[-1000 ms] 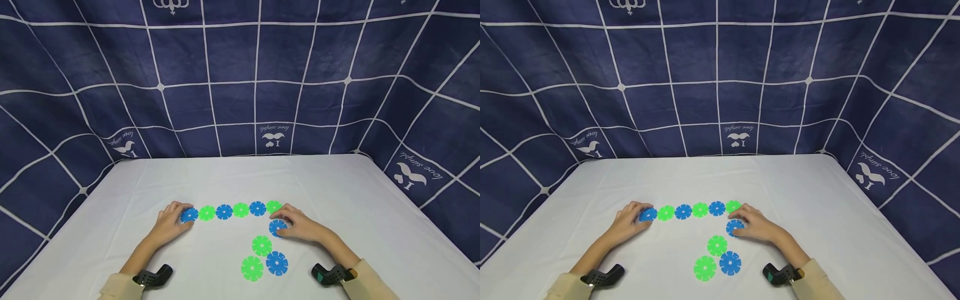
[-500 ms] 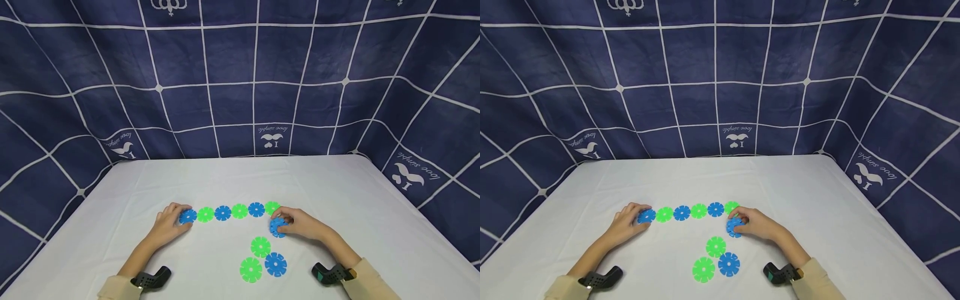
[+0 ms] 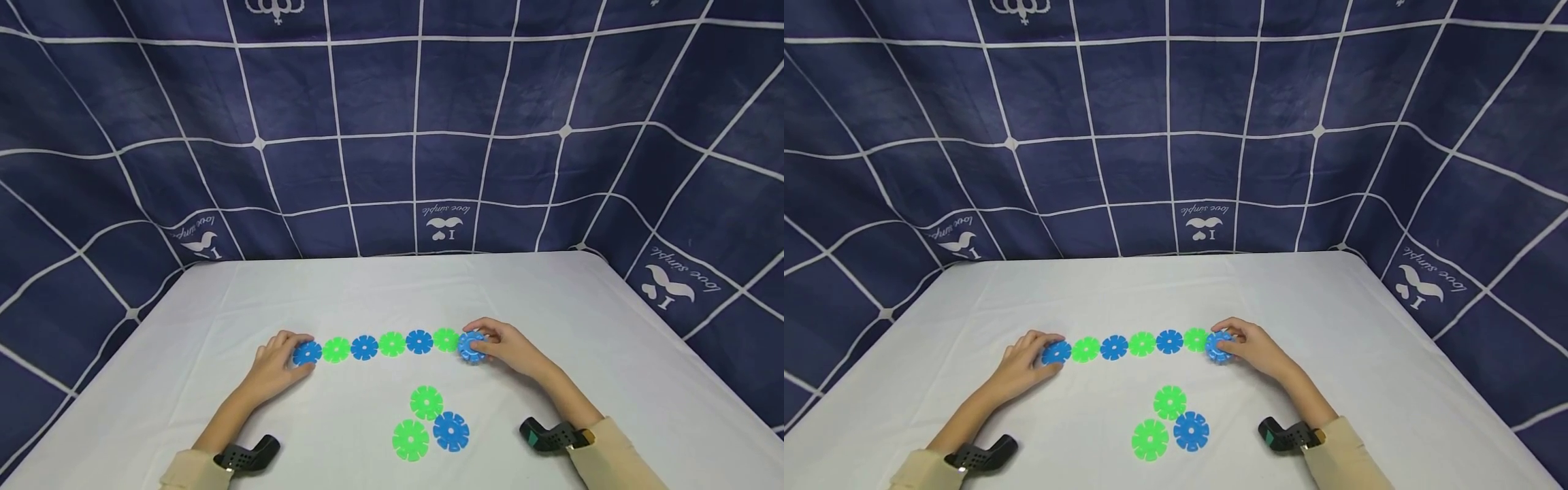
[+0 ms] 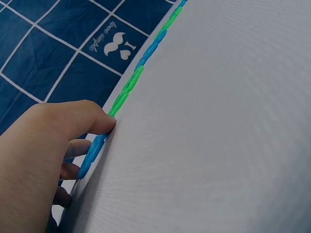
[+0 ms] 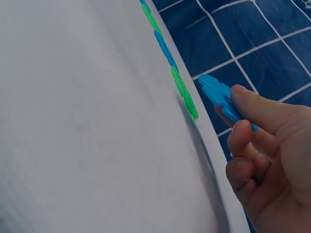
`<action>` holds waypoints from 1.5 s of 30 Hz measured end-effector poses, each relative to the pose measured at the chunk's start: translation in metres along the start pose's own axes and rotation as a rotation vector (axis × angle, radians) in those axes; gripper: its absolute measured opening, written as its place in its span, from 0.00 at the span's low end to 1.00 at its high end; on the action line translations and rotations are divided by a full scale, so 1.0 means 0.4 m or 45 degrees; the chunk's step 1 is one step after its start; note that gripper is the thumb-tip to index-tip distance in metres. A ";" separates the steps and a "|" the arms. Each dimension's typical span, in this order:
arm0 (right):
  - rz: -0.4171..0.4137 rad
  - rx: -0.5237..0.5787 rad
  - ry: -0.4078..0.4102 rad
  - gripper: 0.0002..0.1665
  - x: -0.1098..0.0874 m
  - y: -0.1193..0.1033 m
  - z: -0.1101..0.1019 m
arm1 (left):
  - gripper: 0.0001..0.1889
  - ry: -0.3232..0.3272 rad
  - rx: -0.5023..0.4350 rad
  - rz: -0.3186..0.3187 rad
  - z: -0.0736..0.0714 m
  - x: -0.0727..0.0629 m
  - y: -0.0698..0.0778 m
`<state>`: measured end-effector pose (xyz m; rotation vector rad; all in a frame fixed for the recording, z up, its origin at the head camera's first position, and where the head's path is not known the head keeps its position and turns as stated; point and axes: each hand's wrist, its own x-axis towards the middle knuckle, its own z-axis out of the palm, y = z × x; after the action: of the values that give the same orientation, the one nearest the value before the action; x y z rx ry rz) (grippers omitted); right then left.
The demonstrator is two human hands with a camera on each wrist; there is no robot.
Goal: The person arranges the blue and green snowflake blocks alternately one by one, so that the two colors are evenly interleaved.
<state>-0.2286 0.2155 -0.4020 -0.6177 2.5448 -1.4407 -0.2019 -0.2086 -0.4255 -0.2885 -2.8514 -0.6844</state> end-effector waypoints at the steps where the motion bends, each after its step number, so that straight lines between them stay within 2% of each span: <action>1: 0.001 0.012 0.021 0.22 -0.001 0.003 -0.003 | 0.26 -0.001 -0.001 0.000 0.001 0.000 0.000; 9: 0.027 0.048 0.208 0.24 -0.004 0.026 -0.013 | 0.25 0.005 -0.012 0.010 0.003 0.001 0.000; 21: 0.034 -0.220 0.289 0.23 0.000 0.052 -0.003 | 0.25 -0.004 -0.002 0.015 -0.002 0.000 0.000; 25: -0.018 -0.331 0.334 0.23 0.001 0.060 0.000 | 0.25 0.000 -0.002 0.016 -0.003 -0.001 -0.002; 30: -0.044 -0.394 0.350 0.22 0.000 0.068 0.001 | 0.25 0.000 -0.003 0.020 0.000 0.000 -0.004; 38: -0.037 -0.379 0.314 0.14 0.005 0.072 0.004 | 0.25 0.001 -0.001 0.012 -0.005 0.001 -0.002; 45: -0.058 -0.405 0.307 0.13 0.000 0.065 0.011 | 0.25 -0.003 -0.014 0.012 -0.004 -0.001 0.000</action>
<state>-0.2344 0.2238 -0.4262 -0.5775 3.0018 -1.1958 -0.2011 -0.2094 -0.4243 -0.3042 -2.8472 -0.6985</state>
